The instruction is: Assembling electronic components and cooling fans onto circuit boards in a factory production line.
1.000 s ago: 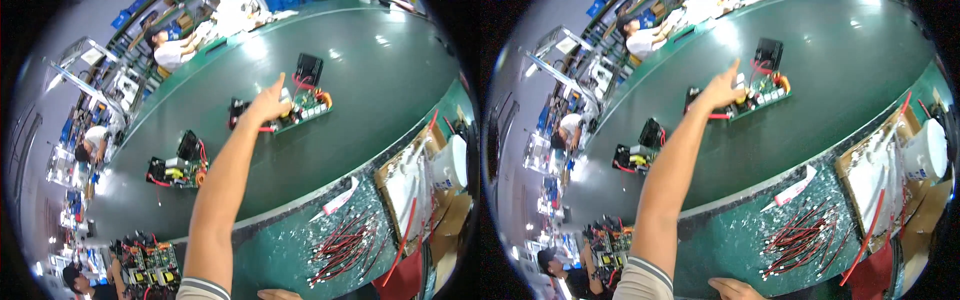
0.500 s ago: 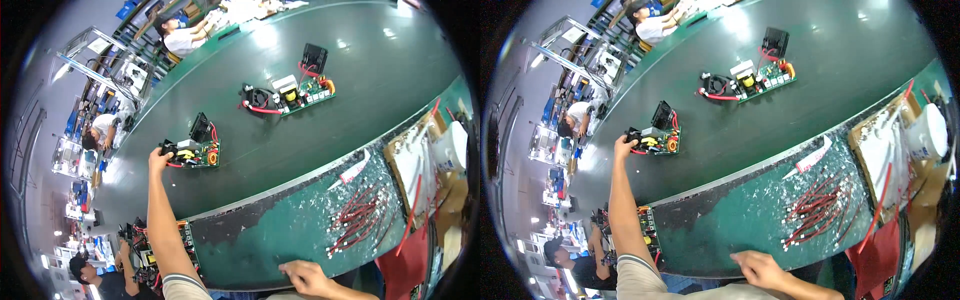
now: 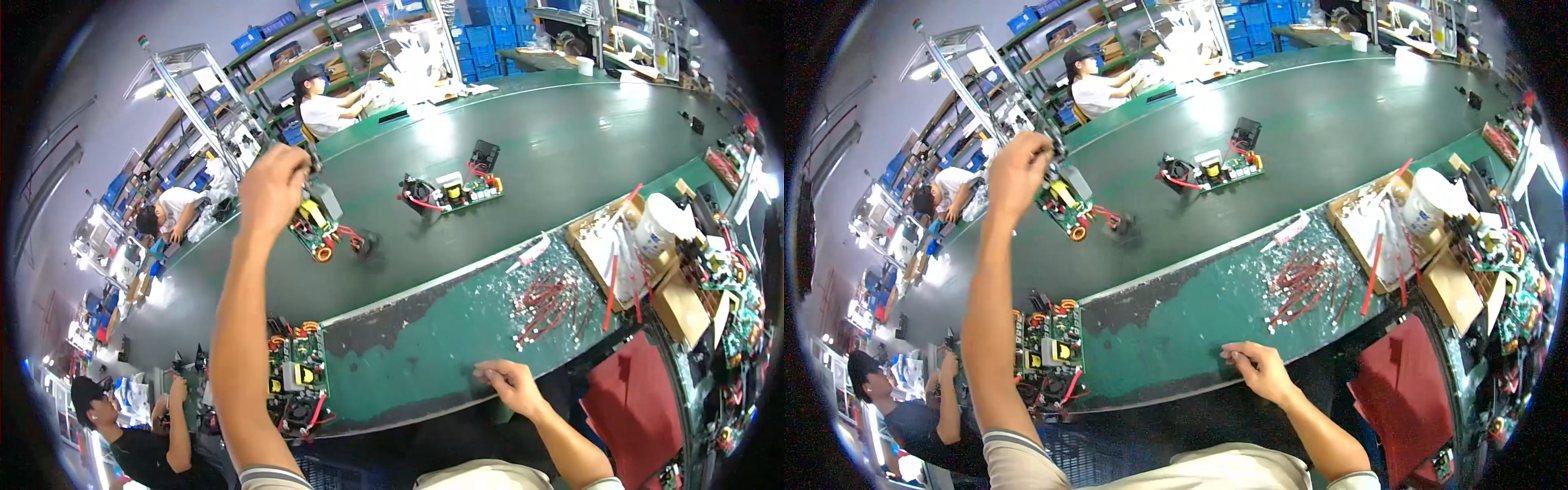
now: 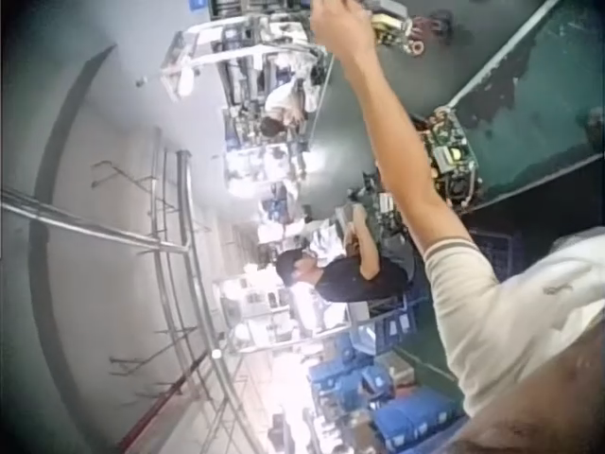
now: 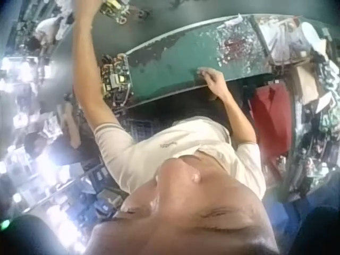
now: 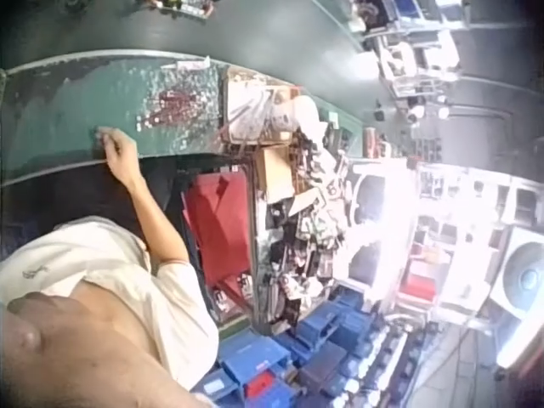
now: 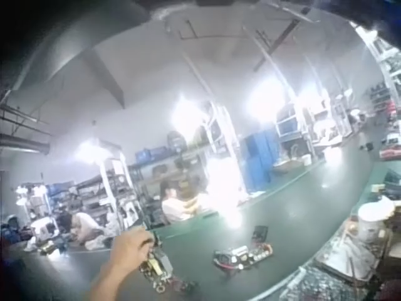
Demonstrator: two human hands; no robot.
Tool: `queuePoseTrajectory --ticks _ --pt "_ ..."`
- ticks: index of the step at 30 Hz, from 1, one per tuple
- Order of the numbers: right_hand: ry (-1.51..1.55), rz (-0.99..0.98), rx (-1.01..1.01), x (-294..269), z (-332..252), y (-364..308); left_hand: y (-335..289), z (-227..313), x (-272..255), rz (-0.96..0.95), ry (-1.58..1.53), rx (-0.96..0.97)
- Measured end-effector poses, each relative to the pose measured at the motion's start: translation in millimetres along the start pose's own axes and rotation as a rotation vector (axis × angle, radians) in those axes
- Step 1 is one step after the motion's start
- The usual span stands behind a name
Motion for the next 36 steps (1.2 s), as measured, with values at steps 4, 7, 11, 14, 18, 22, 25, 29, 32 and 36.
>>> queuePoseTrajectory --ticks 4,7,11,14,18,22,25,29,32,36 --pt "0.056 0.08 0.013 -34 -10 -26 4 5 -70 0.039 -0.277 -0.005" --pt "0.065 0.15 -0.005 -62 -27 -45 -21 9 -64 0.022 -0.58 -0.2" --pt "-0.081 0.259 -0.07 -79 -61 -56 -74 54 6 -0.093 -1.085 -0.325" --pt "0.149 0.227 -0.051 -76 -45 -61 -109 91 75 -0.213 -1.227 -0.38" --pt "0.174 0.248 0.044 -67 -12 -66 -146 87 145 -0.255 -1.106 -0.428" --pt "0.156 -0.021 0.134 7 -24 -47 -189 64 213 -0.431 -1.143 -0.618" --pt "0.386 -0.357 0.11 119 -54 -9 -199 25 223 -0.334 -1.115 -0.786" --pt "1.019 -0.419 0.27 203 -62 52 -201 10 204 0.057 -1.346 -1.23" --pt "1.039 -0.568 0.211 238 -68 45 -204 4 202 0.165 -1.536 -1.285" --pt "1.192 -0.779 0.431 280 -35 -8 -217 -30 201 0.372 -1.564 -1.358"
Point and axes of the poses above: each hand's wrist, its own y-axis towards the middle knuckle, its own x-axis out of the palm, z = x × y, the point moved 10 cm from there along y, towards the middle knuckle, and after that the axes turned 9 degrees about x, right-handed, at the moved point
